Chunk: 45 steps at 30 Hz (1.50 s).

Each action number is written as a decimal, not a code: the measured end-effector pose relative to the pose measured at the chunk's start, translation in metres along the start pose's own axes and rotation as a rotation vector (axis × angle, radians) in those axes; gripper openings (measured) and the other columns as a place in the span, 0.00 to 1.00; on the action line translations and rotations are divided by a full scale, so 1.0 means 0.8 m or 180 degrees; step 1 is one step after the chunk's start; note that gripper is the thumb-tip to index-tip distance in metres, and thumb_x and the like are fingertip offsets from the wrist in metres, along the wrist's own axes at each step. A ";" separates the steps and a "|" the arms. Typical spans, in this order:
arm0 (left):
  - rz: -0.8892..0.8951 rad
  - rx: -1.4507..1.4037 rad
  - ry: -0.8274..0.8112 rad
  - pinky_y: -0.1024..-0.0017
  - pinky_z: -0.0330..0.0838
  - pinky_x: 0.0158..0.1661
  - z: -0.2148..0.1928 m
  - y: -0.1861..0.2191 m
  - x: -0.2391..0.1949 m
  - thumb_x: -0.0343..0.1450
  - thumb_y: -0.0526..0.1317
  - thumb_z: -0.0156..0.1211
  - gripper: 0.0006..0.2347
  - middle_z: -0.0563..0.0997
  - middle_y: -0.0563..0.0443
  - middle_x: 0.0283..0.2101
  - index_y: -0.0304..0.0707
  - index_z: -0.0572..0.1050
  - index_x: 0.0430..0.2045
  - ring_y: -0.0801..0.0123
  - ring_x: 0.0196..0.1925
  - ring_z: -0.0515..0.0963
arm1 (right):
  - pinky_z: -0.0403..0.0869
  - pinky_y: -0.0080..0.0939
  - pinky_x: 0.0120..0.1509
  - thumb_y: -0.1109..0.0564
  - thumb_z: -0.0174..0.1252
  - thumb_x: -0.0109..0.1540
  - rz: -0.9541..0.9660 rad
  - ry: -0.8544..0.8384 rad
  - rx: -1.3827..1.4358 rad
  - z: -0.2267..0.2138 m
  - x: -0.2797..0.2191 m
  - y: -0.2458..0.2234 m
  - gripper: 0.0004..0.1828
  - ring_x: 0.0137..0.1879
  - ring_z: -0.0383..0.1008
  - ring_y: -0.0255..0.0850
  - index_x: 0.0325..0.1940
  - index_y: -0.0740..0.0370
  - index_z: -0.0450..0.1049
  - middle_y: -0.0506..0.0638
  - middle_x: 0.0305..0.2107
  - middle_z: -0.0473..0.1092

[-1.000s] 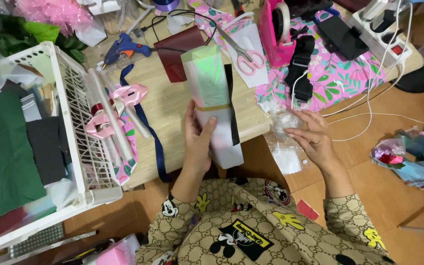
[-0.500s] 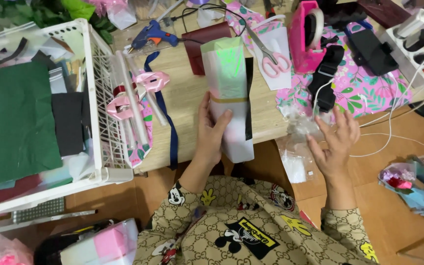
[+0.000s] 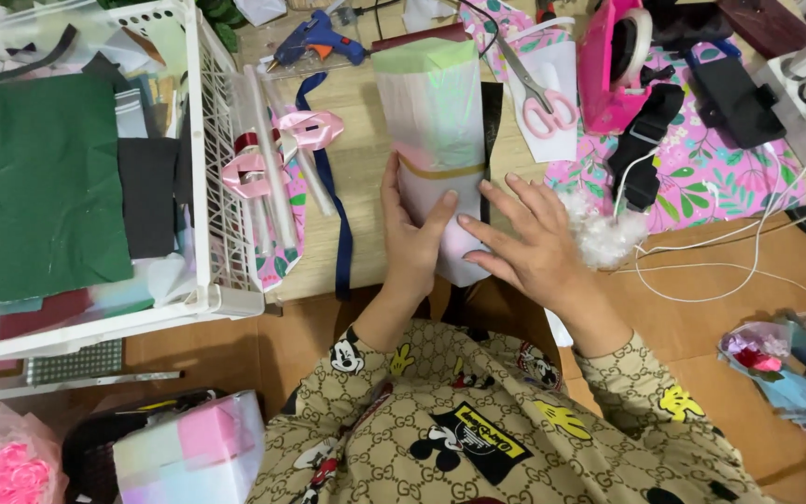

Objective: Sorting and organizing various types of wrapping paper and decorative floral supplies at a workspace.

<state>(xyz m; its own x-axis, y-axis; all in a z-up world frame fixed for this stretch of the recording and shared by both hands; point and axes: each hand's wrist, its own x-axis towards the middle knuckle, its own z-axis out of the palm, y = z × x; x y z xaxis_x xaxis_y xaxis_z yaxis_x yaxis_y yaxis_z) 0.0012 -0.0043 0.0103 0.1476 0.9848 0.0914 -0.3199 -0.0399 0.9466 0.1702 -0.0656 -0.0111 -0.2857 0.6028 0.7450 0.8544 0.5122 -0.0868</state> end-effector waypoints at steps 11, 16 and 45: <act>0.0014 0.0238 0.0048 0.50 0.42 0.72 -0.001 -0.003 -0.001 0.67 0.46 0.69 0.42 0.51 0.35 0.72 0.39 0.46 0.73 0.49 0.76 0.50 | 0.62 0.60 0.74 0.44 0.72 0.59 -0.0089 0.0215 -0.0390 -0.010 0.009 -0.003 0.10 0.69 0.67 0.55 0.40 0.47 0.83 0.51 0.57 0.75; 0.0380 0.0509 0.0089 0.52 0.41 0.73 0.002 -0.017 -0.005 0.66 0.44 0.73 0.43 0.52 0.38 0.71 0.40 0.48 0.73 0.52 0.76 0.51 | 0.53 0.64 0.79 0.42 0.66 0.63 0.0249 -0.0286 -0.0332 -0.017 0.006 -0.003 0.10 0.77 0.56 0.60 0.37 0.46 0.79 0.52 0.62 0.69; 0.0805 0.2458 -0.0774 0.30 0.43 0.62 -0.061 -0.018 0.034 0.63 0.58 0.72 0.17 0.75 0.59 0.59 0.60 0.78 0.39 0.57 0.65 0.72 | 0.51 0.59 0.79 0.58 0.62 0.67 0.1652 -0.0209 0.2480 0.010 0.039 0.003 0.05 0.76 0.55 0.55 0.45 0.58 0.76 0.61 0.65 0.60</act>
<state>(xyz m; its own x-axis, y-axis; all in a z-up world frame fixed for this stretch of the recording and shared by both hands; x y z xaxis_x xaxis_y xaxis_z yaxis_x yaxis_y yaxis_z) -0.0360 0.0310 -0.0160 0.3830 0.8705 0.3092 0.3453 -0.4454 0.8261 0.1596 -0.0408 0.0063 0.0057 0.8919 0.4521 0.3570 0.4205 -0.8341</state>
